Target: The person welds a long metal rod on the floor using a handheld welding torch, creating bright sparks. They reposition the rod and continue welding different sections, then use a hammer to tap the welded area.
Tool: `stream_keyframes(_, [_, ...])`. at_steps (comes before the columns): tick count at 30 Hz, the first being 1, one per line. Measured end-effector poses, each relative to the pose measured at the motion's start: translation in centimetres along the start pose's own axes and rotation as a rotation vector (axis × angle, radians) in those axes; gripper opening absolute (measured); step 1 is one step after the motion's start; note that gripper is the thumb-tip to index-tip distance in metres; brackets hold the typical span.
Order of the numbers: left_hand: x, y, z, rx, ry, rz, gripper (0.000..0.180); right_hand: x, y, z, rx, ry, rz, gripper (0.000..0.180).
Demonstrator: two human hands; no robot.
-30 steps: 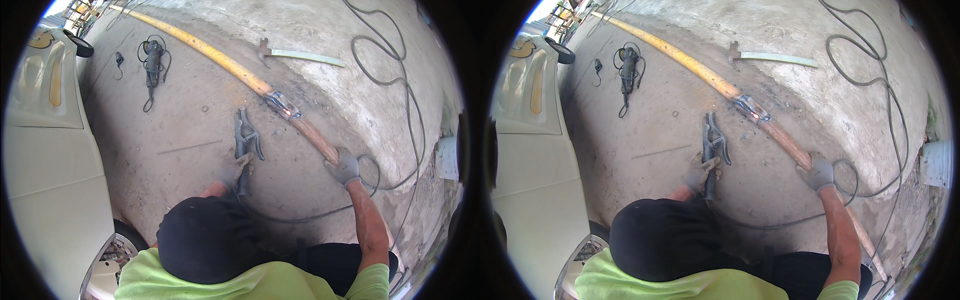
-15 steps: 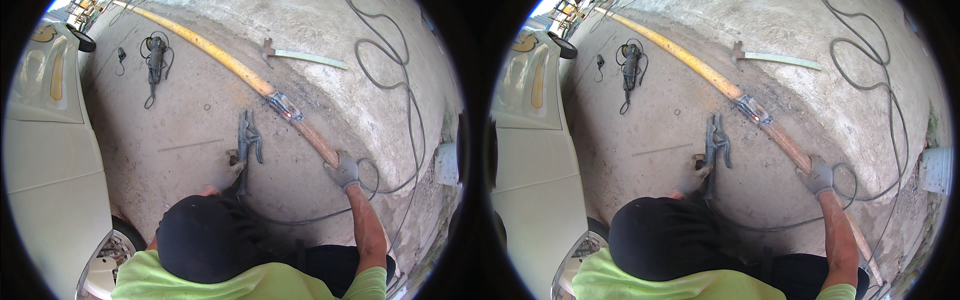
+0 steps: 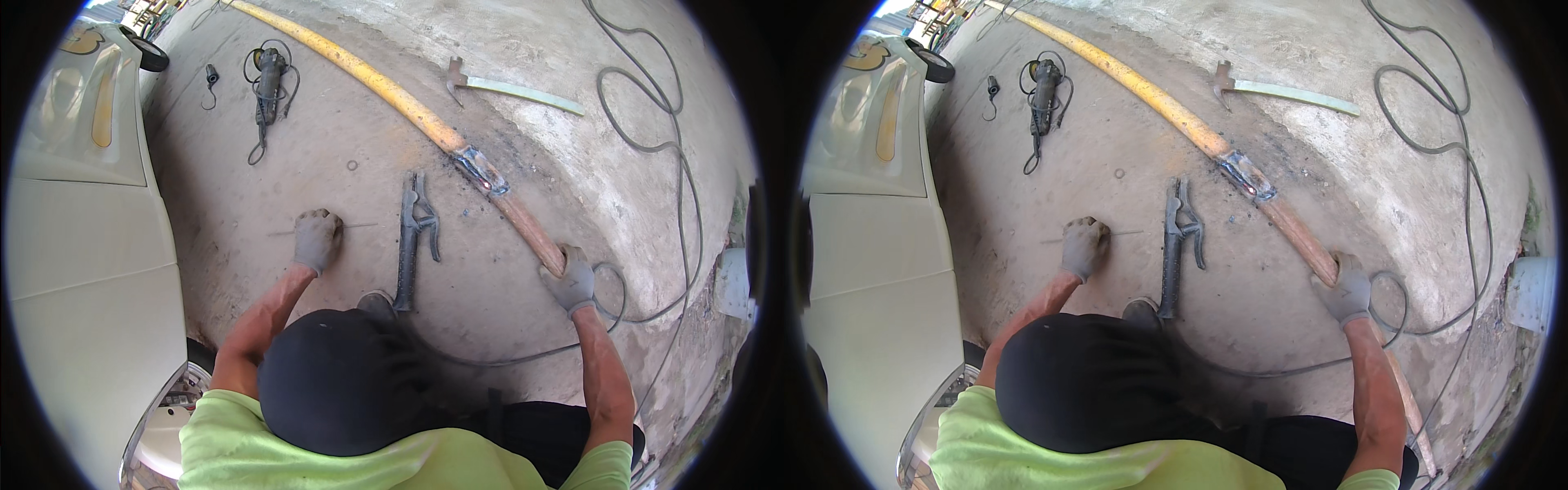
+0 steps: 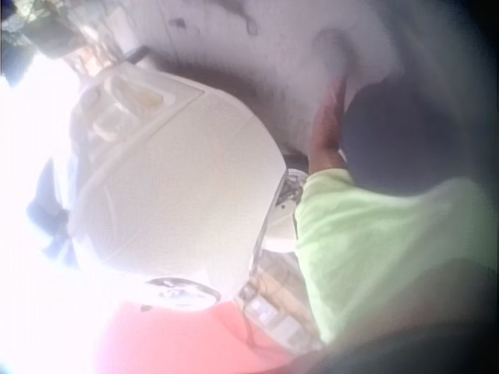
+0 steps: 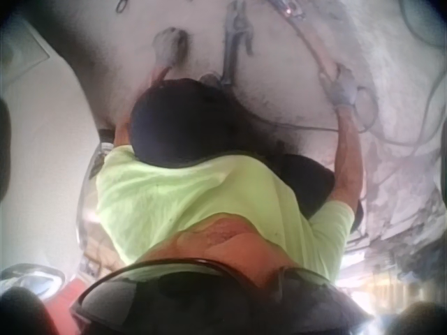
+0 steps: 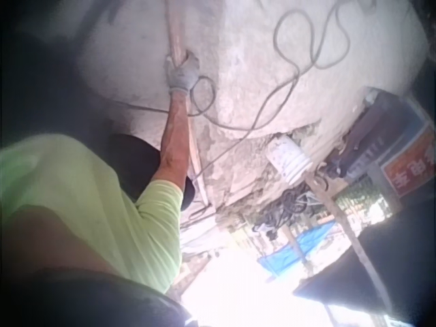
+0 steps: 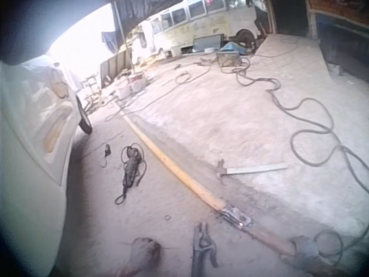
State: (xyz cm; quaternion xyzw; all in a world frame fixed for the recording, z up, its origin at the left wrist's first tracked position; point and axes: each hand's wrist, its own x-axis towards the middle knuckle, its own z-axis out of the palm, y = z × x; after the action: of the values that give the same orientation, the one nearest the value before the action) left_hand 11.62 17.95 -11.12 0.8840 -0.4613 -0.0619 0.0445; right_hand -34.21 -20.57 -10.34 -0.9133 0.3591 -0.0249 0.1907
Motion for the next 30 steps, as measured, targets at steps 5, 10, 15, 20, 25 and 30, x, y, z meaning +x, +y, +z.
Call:
stream_keyframes(5, [1.1, -2.0, -0.4, -0.404, 0.152, 0.072, 0.021, 0.7, -0.5, 0.0, 0.035, 0.054, -0.045, 0.067])
stream_keyframes(10, [3.4, 6.2, -7.4, -0.798, -0.014, 0.032, 0.025, 1.9, -3.2, -1.4, 0.117, 0.176, -0.152, 0.058])
stream_keyframes(15, [3.3, 15.1, -9.4, -0.949, -0.282, 0.198, 0.026, 2.2, -14.0, -3.3, 0.517, -0.088, -0.138, 0.057])
stream_keyframes(20, [1.5, 19.4, -9.0, -0.962, -0.514, 0.262, 0.026, -0.5, -16.2, -4.5, 0.348, -0.17, -0.294, 0.061])
stream_keyframes(25, [1.2, 16.6, -7.9, -0.884, -0.64, 0.051, 0.022, -4.3, -3.4, -8.4, -0.029, -0.267, -0.281, 0.063])
stream_keyframes(30, [2.1, 18.8, -8.6, -1.046, -0.638, -0.131, 0.017, -13.6, 8.1, -12.2, 0.052, -0.189, 0.171, 0.064])
